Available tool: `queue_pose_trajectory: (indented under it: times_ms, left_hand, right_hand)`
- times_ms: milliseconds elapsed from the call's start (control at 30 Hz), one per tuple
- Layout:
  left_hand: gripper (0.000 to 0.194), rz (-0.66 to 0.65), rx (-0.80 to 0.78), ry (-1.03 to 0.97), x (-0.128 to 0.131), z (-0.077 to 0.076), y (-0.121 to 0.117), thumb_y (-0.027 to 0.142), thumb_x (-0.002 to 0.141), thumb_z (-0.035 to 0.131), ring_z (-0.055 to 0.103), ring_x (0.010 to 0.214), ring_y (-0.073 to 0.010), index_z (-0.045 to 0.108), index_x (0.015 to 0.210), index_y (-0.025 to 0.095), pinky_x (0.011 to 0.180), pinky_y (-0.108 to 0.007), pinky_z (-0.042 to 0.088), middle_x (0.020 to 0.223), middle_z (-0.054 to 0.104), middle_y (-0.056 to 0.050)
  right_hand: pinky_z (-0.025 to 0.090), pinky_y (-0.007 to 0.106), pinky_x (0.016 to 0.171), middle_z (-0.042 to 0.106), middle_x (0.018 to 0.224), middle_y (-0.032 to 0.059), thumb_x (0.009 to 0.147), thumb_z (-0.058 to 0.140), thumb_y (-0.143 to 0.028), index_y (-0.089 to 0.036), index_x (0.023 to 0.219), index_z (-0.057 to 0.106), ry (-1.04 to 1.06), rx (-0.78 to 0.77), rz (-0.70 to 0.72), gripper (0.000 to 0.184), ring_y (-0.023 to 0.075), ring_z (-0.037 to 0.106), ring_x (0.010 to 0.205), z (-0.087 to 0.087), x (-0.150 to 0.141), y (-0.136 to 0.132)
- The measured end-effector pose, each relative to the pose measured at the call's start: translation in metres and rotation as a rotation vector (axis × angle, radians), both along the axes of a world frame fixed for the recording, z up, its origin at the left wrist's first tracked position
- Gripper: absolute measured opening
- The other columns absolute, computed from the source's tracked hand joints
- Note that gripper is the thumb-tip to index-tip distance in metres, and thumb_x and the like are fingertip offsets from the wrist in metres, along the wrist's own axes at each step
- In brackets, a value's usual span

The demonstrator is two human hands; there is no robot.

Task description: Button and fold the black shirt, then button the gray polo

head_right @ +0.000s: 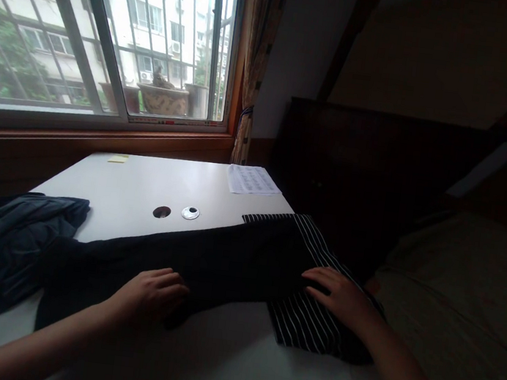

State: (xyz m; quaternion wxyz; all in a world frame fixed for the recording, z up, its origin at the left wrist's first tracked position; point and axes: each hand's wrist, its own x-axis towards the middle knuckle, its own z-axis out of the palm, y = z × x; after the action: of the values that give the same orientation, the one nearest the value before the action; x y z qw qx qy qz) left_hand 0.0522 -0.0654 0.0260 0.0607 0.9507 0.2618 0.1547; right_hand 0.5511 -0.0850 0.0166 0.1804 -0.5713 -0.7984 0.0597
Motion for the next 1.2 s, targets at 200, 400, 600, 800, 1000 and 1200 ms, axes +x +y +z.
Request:
queue_pose_trajectory:
  times_ms: [200, 400, 600, 800, 1000, 1200]
  left_hand:
    - [0.023, 0.151, -0.25, -0.202, -0.007, 0.008, 0.01, 0.03, 0.104, 0.046, 0.067, 0.077, -0.0161, 0.068, 0.104, 0.022, 0.063, -0.026, 0.053, 0.095, 0.069, -0.004]
    - [0.025, 0.116, -0.198, -0.159, -0.002, 0.006, 0.005, 0.029, 0.104, 0.045, 0.068, 0.081, -0.0169, 0.069, 0.106, 0.022, 0.067, -0.027, 0.055, 0.096, 0.071, -0.005]
    - [0.022, 0.016, -0.021, 0.016, -0.007, -0.005, -0.013, 0.031, 0.098, 0.059, 0.065, 0.092, -0.023, 0.064, 0.118, 0.024, 0.075, -0.035, 0.058, 0.11, 0.07, -0.006]
    - [0.047, 0.062, 0.09, 0.134, -0.039, -0.011, -0.037, 0.019, 0.092, 0.061, 0.062, 0.106, -0.0279, 0.053, 0.138, 0.025, 0.088, -0.044, 0.057, 0.128, 0.066, -0.008]
    - [0.046, 0.24, 0.094, 0.122, -0.104, -0.012, -0.041, 0.008, 0.086, 0.055, 0.066, 0.096, -0.0246, 0.062, 0.127, 0.029, 0.083, -0.038, 0.058, 0.115, 0.071, -0.005]
    - [0.031, 0.378, 0.113, 0.067, -0.164, -0.009, -0.056, 0.02, 0.092, 0.054, 0.069, 0.092, -0.0228, 0.069, 0.117, 0.031, 0.078, -0.033, 0.058, 0.105, 0.074, -0.004]
  right_hand:
    - [0.054, 0.049, 0.1, 0.074, 0.118, 0.0028, 0.091, 0.062, -0.041, -0.033, 0.114, 0.074, -0.035, 0.032, 0.021, 0.027, 0.027, 0.069, 0.112, 0.0, 0.003, 0.0]
    - [0.056, 0.048, 0.095, 0.076, 0.11, 0.0024, 0.091, 0.059, -0.035, -0.032, 0.108, 0.075, -0.047, 0.096, 0.048, 0.024, 0.0267, 0.07, 0.106, 0.005, 0.0, 0.002]
    - [0.054, 0.048, 0.096, 0.075, 0.107, 0.0043, 0.092, 0.056, -0.031, -0.028, 0.107, 0.074, -0.111, 0.182, 0.021, 0.024, 0.0273, 0.069, 0.104, 0.0, 0.009, 0.006]
    - [0.053, 0.048, 0.095, 0.075, 0.107, 0.0046, 0.092, 0.053, -0.028, -0.027, 0.11, 0.073, -0.164, 0.2, 0.023, 0.027, 0.0274, 0.068, 0.103, -0.005, 0.021, 0.005]
    - [0.053, 0.049, 0.096, 0.075, 0.107, 0.0042, 0.094, 0.052, -0.031, -0.028, 0.112, 0.073, -0.146, 0.248, -0.018, 0.028, 0.0281, 0.067, 0.102, 0.002, 0.026, 0.007]
    - [0.053, 0.048, 0.095, 0.075, 0.105, 0.0057, 0.093, 0.052, -0.028, -0.026, 0.109, 0.074, -0.17, 0.27, 0.007, 0.028, 0.0282, 0.067, 0.101, 0.015, 0.024, 0.013]
